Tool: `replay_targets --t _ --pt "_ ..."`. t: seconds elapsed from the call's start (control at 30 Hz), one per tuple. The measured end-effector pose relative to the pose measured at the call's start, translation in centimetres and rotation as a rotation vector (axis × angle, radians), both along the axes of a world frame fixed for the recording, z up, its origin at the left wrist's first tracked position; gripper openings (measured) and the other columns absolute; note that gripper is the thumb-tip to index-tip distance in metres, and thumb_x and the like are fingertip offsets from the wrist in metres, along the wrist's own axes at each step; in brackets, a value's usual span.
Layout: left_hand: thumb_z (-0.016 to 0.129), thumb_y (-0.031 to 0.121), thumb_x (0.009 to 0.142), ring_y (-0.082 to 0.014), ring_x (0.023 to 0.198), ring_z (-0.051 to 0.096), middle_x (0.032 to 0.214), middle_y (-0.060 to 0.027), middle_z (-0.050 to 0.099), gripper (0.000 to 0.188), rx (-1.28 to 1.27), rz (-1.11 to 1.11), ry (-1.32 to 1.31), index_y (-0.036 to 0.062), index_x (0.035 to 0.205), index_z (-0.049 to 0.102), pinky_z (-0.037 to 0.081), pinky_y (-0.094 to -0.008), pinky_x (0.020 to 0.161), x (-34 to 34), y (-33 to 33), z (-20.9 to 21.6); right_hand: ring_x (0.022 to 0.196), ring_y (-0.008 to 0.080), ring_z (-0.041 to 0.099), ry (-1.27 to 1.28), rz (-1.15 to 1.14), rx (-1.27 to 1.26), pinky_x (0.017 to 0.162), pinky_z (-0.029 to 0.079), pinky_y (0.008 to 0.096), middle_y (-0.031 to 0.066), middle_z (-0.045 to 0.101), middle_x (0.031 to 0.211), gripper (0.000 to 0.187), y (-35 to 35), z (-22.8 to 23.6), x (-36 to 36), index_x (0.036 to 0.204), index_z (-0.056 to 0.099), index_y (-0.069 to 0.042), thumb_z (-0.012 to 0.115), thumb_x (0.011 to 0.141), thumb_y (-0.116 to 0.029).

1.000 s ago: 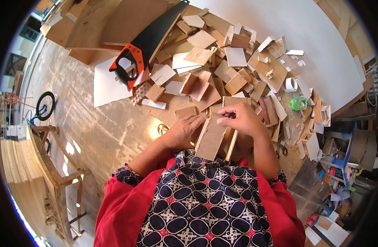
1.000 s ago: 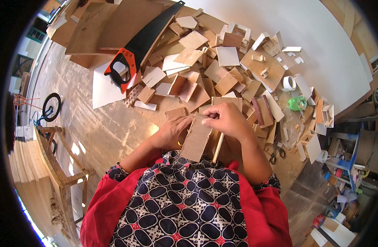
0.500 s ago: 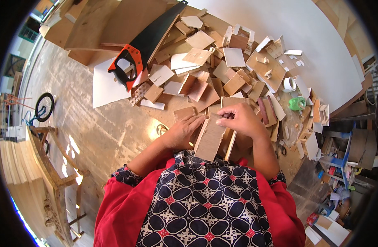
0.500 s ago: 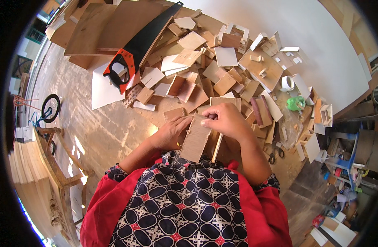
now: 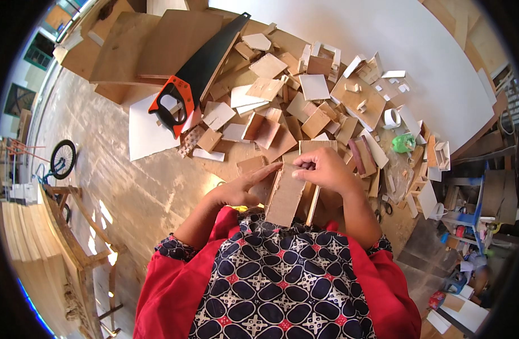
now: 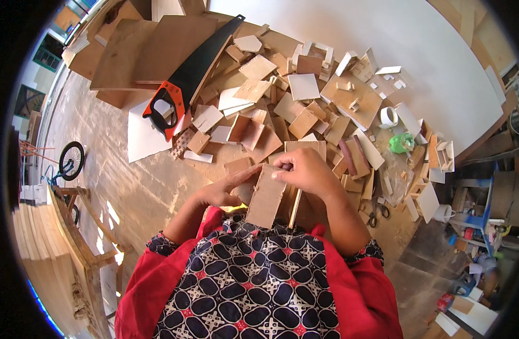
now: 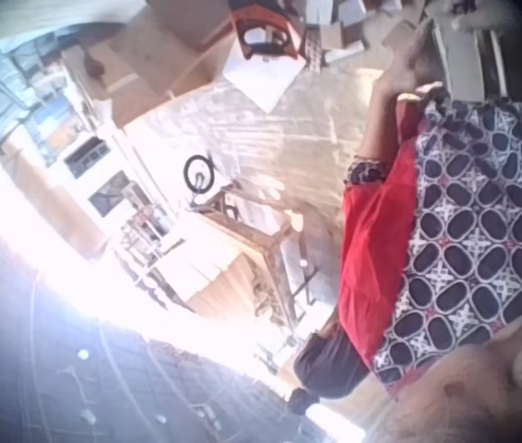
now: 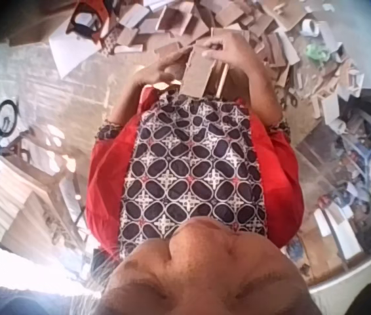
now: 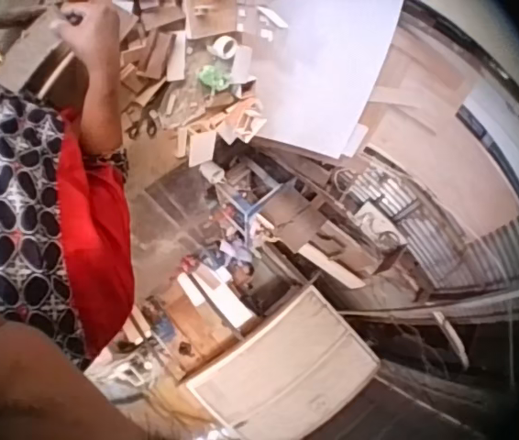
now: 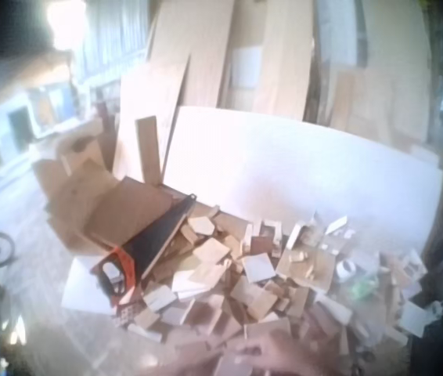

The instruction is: The person fits small wooden pieces together by hand and sands the edges of the pieces with a sanding block.

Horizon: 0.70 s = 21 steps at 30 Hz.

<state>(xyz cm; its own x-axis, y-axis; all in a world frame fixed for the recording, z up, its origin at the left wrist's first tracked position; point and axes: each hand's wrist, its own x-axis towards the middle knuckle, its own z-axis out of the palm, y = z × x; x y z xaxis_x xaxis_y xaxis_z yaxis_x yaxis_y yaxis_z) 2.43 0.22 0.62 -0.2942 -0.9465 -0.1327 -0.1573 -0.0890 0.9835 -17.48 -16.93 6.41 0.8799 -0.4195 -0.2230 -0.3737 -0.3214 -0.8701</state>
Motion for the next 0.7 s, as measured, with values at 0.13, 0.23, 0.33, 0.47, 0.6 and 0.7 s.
replay_targets --t 0.13,0.23,0.33,0.47,0.6,0.7 --pt "0.06 0.048 0.083 -0.0287 0.139 0.029 0.151 -0.0152 0.03 0.088 0.148 0.2 0.354 0.005 0.15 0.023 0.022 -0.0406 0.114 -1.4 -0.1 0.8 0.06 0.0141 0.059 0.02 -0.01 -0.01 0.059 0.047 0.0296 0.0127 0.065 0.069 0.026 0.0 0.0 0.1 0.094 0.069 0.002 0.074 0.075 -0.015" --pt "0.063 0.05 0.087 -0.0264 0.138 0.031 0.15 -0.0146 0.031 0.088 0.125 0.283 0.394 0.0002 0.148 0.025 0.025 -0.0386 0.112 -2.9 -0.1 -0.4 0.06 0.0152 0.06 0.032 -0.016 0.002 0.059 0.047 0.0296 0.0128 0.066 0.07 0.027 0.1 0.1 0.1 0.094 0.069 0.001 0.075 0.074 -0.016" --pt "0.073 0.035 0.083 -0.0252 0.127 0.045 0.134 -0.0189 0.05 0.079 0.118 0.374 0.262 -0.0067 0.139 0.037 0.034 -0.0361 0.106 -4.6 0.0 -0.8 0.061 0.0154 0.061 0.032 -0.022 0.0 0.059 0.047 0.0296 0.0125 0.066 0.07 0.027 0.0 -0.1 0.0 0.094 0.07 0.001 0.075 0.074 -0.017" --pt "0.071 0.031 0.084 -0.0232 0.121 0.049 0.128 -0.0181 0.053 0.07 0.027 0.442 0.186 -0.0078 0.134 0.042 0.037 -0.0336 0.103 -5.4 0.1 -1.5 0.061 0.0156 0.061 0.048 -0.023 0.008 0.06 0.048 0.0299 0.0124 0.066 0.071 0.027 0.1 0.0 -0.1 0.094 0.07 0.0 0.074 0.074 -0.017" --pt "0.069 0.023 0.086 -0.0189 0.123 0.044 0.132 -0.0129 0.05 0.068 0.027 0.353 0.226 -0.0057 0.139 0.036 0.034 -0.0311 0.104 -4.7 0.0 -2.5 0.063 0.0073 0.055 0.051 -0.025 -0.003 0.061 0.046 0.0258 0.0059 0.065 0.069 0.027 0.2 0.0 0.0 0.095 0.069 0.002 0.075 0.076 -0.016" --pt "0.067 0.018 0.088 -0.0165 0.126 0.042 0.135 -0.0098 0.048 0.067 0.066 0.35 0.264 -0.0038 0.142 0.034 0.032 -0.0298 0.105 -4.9 0.1 -2.2 0.064 0.0074 0.056 0.035 -0.025 -0.008 0.061 0.047 0.0258 0.0052 0.065 0.07 0.028 0.2 -0.3 -0.1 0.097 0.07 0.002 0.075 0.077 -0.017"
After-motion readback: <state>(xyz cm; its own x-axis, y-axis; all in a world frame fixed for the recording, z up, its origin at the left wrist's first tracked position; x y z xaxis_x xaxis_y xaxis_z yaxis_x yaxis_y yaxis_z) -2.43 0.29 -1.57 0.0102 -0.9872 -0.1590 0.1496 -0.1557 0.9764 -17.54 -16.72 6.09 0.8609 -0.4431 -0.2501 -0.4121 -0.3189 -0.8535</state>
